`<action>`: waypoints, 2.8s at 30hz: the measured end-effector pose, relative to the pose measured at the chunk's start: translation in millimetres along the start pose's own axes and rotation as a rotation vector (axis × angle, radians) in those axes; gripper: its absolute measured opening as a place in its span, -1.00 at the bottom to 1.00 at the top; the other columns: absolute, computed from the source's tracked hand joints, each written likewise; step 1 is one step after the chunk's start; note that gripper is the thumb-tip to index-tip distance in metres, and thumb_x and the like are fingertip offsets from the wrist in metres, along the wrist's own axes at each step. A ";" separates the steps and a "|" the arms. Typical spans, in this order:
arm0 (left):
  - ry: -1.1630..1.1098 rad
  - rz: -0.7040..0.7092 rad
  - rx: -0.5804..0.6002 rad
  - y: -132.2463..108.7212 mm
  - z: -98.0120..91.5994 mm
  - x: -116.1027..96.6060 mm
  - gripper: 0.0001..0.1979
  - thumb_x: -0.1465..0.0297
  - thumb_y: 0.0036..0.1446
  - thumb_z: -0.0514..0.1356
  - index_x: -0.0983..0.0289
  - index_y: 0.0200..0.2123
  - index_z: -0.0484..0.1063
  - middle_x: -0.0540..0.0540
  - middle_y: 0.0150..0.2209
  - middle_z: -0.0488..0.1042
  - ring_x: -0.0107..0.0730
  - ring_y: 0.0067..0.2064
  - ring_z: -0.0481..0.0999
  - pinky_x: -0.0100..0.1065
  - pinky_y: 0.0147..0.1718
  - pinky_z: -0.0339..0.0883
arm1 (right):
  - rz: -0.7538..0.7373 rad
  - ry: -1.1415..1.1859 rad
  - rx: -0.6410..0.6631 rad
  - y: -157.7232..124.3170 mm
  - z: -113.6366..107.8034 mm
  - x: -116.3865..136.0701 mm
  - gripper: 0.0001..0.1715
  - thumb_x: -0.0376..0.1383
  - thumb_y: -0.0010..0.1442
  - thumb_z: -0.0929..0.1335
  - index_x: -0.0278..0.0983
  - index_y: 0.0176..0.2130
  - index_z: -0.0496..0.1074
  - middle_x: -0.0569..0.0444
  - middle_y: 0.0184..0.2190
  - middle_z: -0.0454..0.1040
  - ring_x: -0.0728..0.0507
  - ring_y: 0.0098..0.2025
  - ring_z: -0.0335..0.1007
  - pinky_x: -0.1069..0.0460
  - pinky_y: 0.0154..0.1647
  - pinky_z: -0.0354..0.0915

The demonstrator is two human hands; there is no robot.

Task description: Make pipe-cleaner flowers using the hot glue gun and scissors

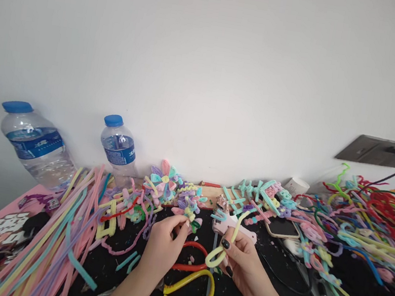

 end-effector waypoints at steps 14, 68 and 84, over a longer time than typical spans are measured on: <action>0.068 0.087 0.055 -0.8 12.3 9.8 -0.62 0.53 0.05 0.04 0.18 -0.04 0.32 0.12 -0.12 0.36 -0.28 -0.19 0.47 -0.27 -0.18 0.37 | -0.011 -0.029 0.026 1.6 -0.5 -2.1 -0.73 -0.25 0.05 0.45 -0.30 -0.49 0.31 0.19 -0.72 0.33 0.09 -0.69 0.17 0.20 -0.66 0.16; -0.291 -0.228 0.631 9.9 -31.0 15.5 -0.75 0.20 0.01 0.17 0.28 -0.34 0.37 -0.05 -0.54 0.32 -0.48 -0.55 0.31 -0.48 -0.59 0.18 | 0.017 -0.045 0.044 2.1 -2.6 -4.1 -0.73 -0.23 0.05 0.45 -0.29 -0.47 0.31 0.18 -0.70 0.33 0.06 -0.67 0.15 0.17 -0.65 0.13; 0.011 -0.144 0.458 17.6 -50.7 28.9 -0.84 0.36 -0.04 0.06 0.27 -0.42 0.41 -0.05 -0.58 0.28 -0.43 -0.57 0.29 -0.48 -0.59 0.10 | 0.025 -0.046 0.059 1.0 0.1 -5.0 -0.72 -0.21 0.05 0.45 -0.29 -0.48 0.32 0.20 -0.71 0.32 0.06 -0.67 0.14 0.17 -0.64 0.11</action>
Point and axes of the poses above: each hand's wrist, its own y-axis towards the middle knuckle, its own z-axis out of the palm, x = y × z, the point moved 4 cm from there along y, towards the middle knuckle
